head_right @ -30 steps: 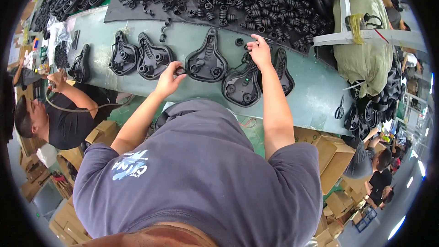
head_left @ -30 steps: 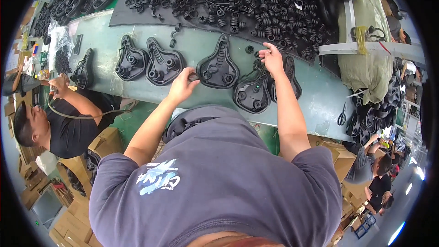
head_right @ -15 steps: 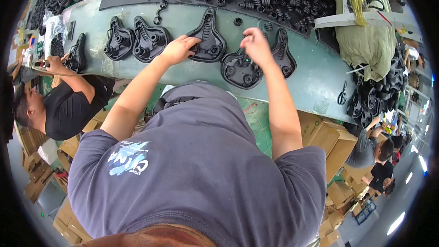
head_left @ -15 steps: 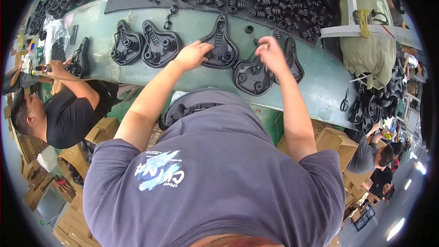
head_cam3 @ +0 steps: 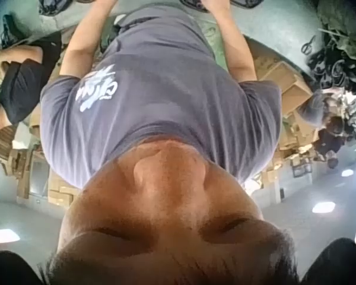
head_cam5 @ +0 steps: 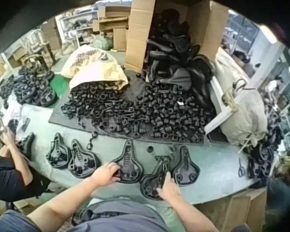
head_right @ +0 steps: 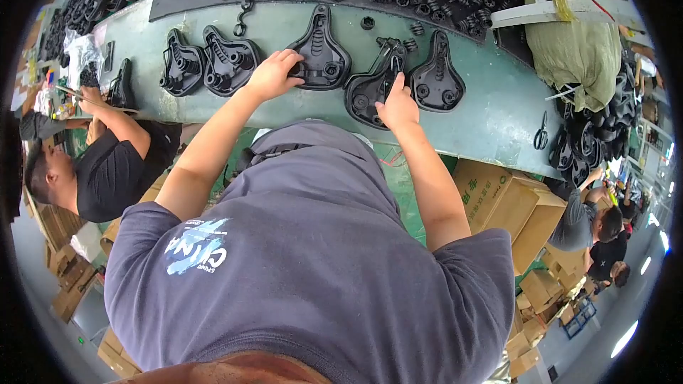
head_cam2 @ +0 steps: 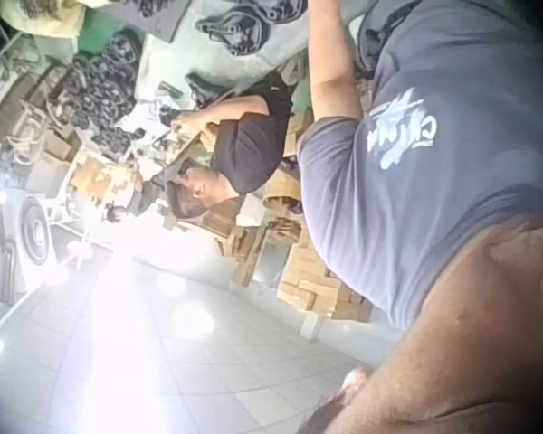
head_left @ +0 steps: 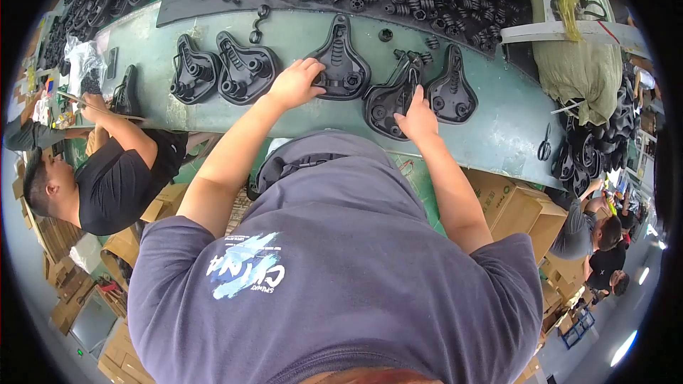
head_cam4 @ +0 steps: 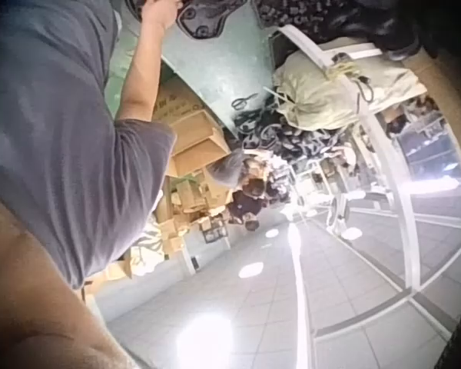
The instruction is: Assembling plastic bicycle seats by manually attaching plastic clips and fittings to the underside of the seat bases.
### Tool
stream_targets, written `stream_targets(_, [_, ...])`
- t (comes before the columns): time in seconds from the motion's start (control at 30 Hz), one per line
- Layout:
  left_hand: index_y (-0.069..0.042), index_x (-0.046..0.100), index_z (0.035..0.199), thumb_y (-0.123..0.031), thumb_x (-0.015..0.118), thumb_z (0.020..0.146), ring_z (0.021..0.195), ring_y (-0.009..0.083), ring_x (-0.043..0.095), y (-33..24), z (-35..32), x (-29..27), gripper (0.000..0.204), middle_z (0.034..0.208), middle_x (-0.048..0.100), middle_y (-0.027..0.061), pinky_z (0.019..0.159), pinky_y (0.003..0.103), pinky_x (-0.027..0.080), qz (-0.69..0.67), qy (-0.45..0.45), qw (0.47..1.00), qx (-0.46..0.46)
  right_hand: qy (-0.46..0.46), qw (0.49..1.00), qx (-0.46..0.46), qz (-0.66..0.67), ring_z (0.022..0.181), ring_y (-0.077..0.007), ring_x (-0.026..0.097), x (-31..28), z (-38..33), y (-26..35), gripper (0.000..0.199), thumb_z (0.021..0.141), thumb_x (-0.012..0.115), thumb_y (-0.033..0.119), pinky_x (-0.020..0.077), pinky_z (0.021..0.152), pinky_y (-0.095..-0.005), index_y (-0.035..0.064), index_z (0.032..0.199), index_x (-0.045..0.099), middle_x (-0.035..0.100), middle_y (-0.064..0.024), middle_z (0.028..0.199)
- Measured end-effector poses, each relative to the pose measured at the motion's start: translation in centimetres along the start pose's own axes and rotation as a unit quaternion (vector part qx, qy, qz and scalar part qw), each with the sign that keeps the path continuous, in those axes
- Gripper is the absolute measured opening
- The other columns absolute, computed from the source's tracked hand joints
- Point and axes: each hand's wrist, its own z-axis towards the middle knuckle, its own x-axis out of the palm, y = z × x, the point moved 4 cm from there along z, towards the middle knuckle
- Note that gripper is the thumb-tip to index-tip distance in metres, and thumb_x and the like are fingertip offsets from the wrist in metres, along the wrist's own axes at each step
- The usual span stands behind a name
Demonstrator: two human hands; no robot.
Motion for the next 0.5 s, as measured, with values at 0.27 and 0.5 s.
stream_targets(0.27, [-0.005, 0.064, 0.131, -0.021, 0.081, 0.086, 0.114, 0.0391, 0.067, 0.4, 0.1, 0.2, 0.051, 0.127, 0.067, 0.0141, 0.097, 0.048, 0.056, -0.035, 0.033, 0.999, 0.008, -0.045, 0.971, -0.021, 0.234, 0.098, -0.0302, 0.070, -4.4, 0.4, 4.0, 0.097, 0.082, 0.087, 0.034, 0.0572, 0.088, -0.0388, -0.0082, 0.156, 0.040, 0.071, -0.0205, 0.108])
stream_targets(0.5, [-0.006, 0.064, 0.130, -0.020, 0.084, 0.085, 0.111, 0.0396, 0.068, 0.5, 0.3, -0.2, 0.052, 0.121, 0.067, 0.0151, 0.092, 0.047, 0.057, -0.120, -0.005, 0.993, -0.018, 0.205, 0.752, 0.041, 0.625, 0.060, -0.0204, 0.069, -5.6, 6.8, 13.3, 0.043, 0.099, 0.071, 0.032, 0.0556, 0.054, -0.0328, -0.0065, 0.117, 0.066, 0.068, -0.0107, 0.083])
